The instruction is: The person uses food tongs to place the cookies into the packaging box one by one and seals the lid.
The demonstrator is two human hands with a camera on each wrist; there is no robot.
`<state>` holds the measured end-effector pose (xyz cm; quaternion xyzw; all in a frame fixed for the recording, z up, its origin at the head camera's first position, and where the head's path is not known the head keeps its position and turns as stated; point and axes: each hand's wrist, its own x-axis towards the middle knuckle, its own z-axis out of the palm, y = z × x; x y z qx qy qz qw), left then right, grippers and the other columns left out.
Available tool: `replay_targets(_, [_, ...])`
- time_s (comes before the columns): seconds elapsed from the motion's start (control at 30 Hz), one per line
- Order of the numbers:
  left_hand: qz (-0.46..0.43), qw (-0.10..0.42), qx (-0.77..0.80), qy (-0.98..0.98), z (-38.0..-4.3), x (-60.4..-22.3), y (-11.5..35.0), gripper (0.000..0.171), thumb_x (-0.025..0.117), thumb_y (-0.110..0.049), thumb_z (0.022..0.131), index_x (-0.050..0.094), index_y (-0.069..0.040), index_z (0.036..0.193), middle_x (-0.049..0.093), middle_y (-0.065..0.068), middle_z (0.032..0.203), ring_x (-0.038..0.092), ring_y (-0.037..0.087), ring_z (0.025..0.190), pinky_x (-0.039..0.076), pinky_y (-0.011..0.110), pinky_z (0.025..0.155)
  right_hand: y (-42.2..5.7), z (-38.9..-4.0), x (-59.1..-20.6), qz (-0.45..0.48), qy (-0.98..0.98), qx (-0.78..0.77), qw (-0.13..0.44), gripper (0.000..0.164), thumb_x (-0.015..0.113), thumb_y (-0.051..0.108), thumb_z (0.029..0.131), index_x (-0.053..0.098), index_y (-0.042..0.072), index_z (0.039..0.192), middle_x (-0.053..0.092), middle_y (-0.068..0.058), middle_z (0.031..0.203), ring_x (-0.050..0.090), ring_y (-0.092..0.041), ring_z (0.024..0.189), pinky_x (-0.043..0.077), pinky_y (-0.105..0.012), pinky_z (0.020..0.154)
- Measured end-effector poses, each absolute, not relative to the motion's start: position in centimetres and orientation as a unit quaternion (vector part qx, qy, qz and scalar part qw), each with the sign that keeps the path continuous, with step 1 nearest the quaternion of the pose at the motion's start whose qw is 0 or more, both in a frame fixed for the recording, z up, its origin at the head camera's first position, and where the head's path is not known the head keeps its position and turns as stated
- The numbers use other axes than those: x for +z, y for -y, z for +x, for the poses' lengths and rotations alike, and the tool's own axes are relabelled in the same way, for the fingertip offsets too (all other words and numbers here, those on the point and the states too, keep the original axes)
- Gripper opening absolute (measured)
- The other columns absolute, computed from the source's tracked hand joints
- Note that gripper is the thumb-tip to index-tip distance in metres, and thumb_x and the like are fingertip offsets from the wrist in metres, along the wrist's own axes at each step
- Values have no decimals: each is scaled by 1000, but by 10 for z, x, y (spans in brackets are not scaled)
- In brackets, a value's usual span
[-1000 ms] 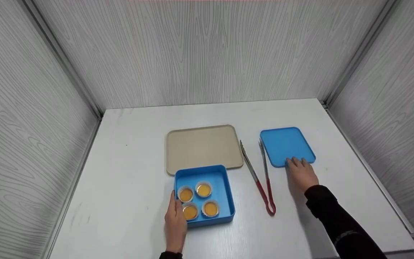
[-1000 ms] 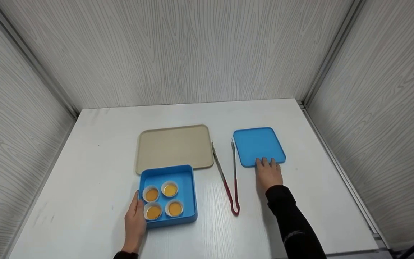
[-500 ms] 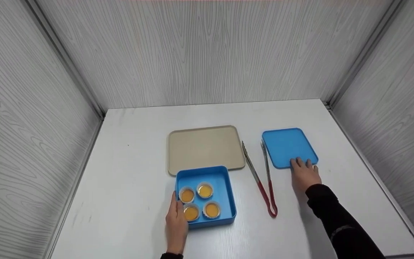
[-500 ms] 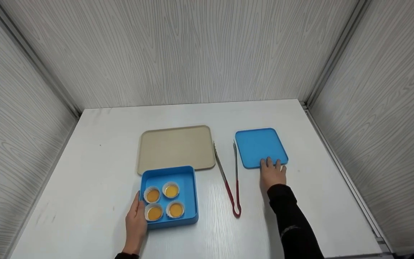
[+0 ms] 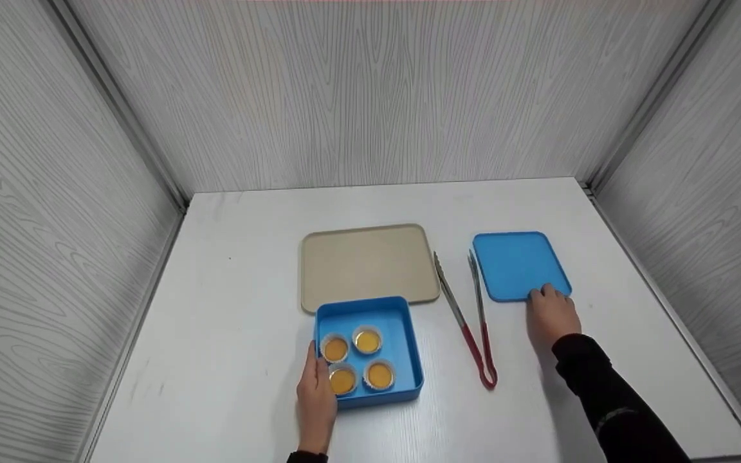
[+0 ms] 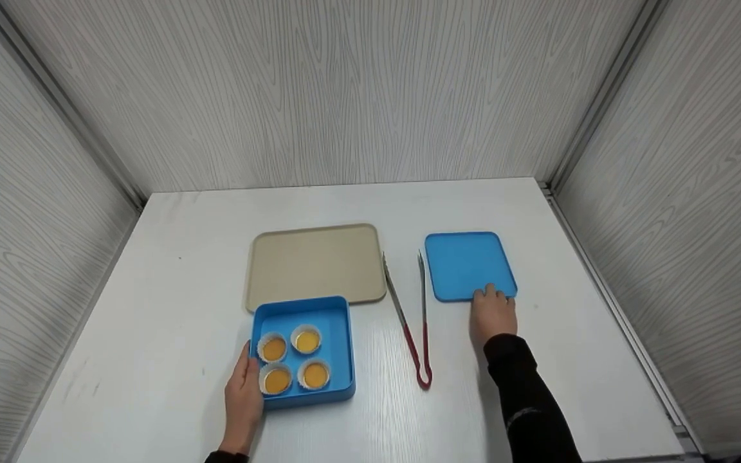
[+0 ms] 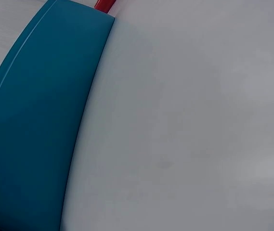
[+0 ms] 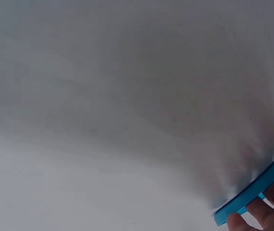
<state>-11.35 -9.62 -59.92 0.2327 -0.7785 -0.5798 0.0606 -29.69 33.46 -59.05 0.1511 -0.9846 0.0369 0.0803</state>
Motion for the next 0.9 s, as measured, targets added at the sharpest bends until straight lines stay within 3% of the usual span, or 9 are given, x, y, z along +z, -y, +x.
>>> replay_targets(0.43, [237, 54, -576, 780, -114, -599, 96, 55, 34, -27, 114, 23, -4, 162, 29, 15, 166, 27, 34, 154, 29, 53, 122, -343, -293, -593, 191, 975, 23, 113, 11, 59, -17, 90, 62, -12, 100, 60, -29, 93, 62, -47, 87, 54, -58, 78])
replay_targets(0.9, [226, 68, -587, 775, -113, -600, 96, 55, 35, -26, 113, 25, -3, 162, 30, 16, 166, 28, 33, 153, 29, 53, 122, -344, -285, -593, 198, 975, 11, 99, 16, 61, -11, 94, 63, -12, 109, 64, -31, 106, 61, -49, 102, 51, -64, 88])
